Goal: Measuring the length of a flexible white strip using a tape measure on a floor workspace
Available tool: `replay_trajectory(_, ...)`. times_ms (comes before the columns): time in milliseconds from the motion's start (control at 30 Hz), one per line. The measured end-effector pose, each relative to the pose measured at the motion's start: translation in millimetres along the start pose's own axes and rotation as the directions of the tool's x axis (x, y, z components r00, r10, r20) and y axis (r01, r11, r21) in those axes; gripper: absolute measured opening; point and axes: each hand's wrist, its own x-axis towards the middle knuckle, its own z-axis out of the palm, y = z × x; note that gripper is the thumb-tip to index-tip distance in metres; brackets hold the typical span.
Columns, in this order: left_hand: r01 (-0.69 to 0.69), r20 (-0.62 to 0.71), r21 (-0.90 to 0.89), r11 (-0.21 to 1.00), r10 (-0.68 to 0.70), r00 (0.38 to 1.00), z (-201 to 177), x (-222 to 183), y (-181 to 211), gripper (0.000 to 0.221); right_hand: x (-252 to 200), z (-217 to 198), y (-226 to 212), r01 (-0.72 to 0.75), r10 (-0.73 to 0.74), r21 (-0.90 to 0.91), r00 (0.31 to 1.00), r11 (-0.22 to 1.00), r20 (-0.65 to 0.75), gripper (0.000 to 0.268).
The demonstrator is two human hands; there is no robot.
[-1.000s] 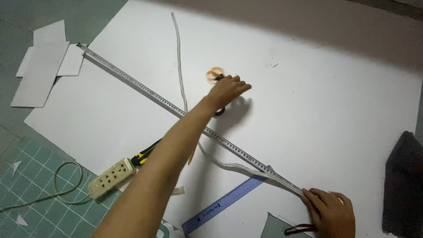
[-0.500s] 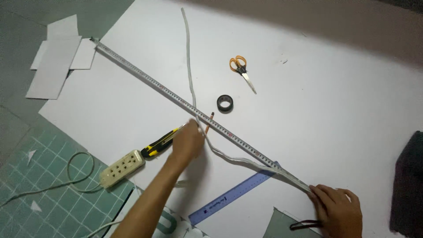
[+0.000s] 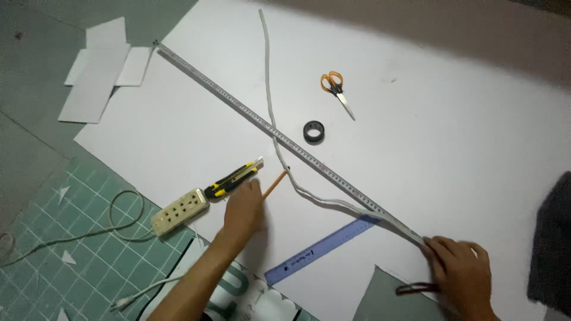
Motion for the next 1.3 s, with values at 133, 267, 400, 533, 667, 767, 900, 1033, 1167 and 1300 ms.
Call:
replay_trajectory(133,-0.342,-0.099,-0.117,0.932,0.332,0.938,-23,23,29,0.041,7,-12,-2,-0.003,0.001,0.056,0.999,0.998,0.041,0.029)
replay_trajectory(267,-0.595,-0.101,-0.094,0.798,0.587,0.803,-13,48,40,0.022,9,-16,-3,-0.002,-0.005,0.086,0.997,0.996,0.077,0.028)
replay_trajectory(400,-0.673,0.056,0.172,0.720,0.674,0.736,-14,85,25,0.020,6,-8,-1,0.034,-0.031,0.128,0.999,0.991,-0.025,0.029)
replay_trajectory(533,-0.652,0.152,0.327,0.684,0.642,0.751,-34,112,-1,0.024,5,-4,-3,-0.017,0.016,0.050,0.999,0.999,0.035,0.028)
replay_trajectory(667,-0.540,-0.021,0.462,0.704,0.617,0.787,-75,114,-25,0.025,6,-11,-6,0.035,-0.030,0.068,0.997,0.997,-0.069,0.025)
replay_trajectory(767,-0.441,-0.045,0.400,0.803,0.498,0.866,-89,115,-39,0.021,5,-7,-8,-0.016,0.018,0.045,0.999,0.999,-0.049,0.026)
replay_trajectory(900,-0.249,-0.016,0.535,0.808,0.304,0.953,-100,124,-82,0.024,4,0,-2,-0.016,0.016,0.015,1.000,1.000,-0.005,0.024)
replay_trajectory(1033,-0.199,-0.386,0.383,0.902,0.353,0.852,-118,115,-111,0.029,6,-11,-3,0.009,-0.007,0.114,1.000,0.993,-0.020,0.025)
replay_trajectory(1167,-0.194,-0.479,0.151,0.969,0.243,0.843,-126,108,-120,0.027,9,-8,2,0.070,-0.063,0.145,0.997,0.987,-0.053,0.025)
replay_trajectory(1300,-0.098,-0.599,0.150,0.984,0.169,0.782,-130,105,-109,0.028,8,-2,9,0.058,-0.063,0.067,0.995,0.996,0.079,0.027)
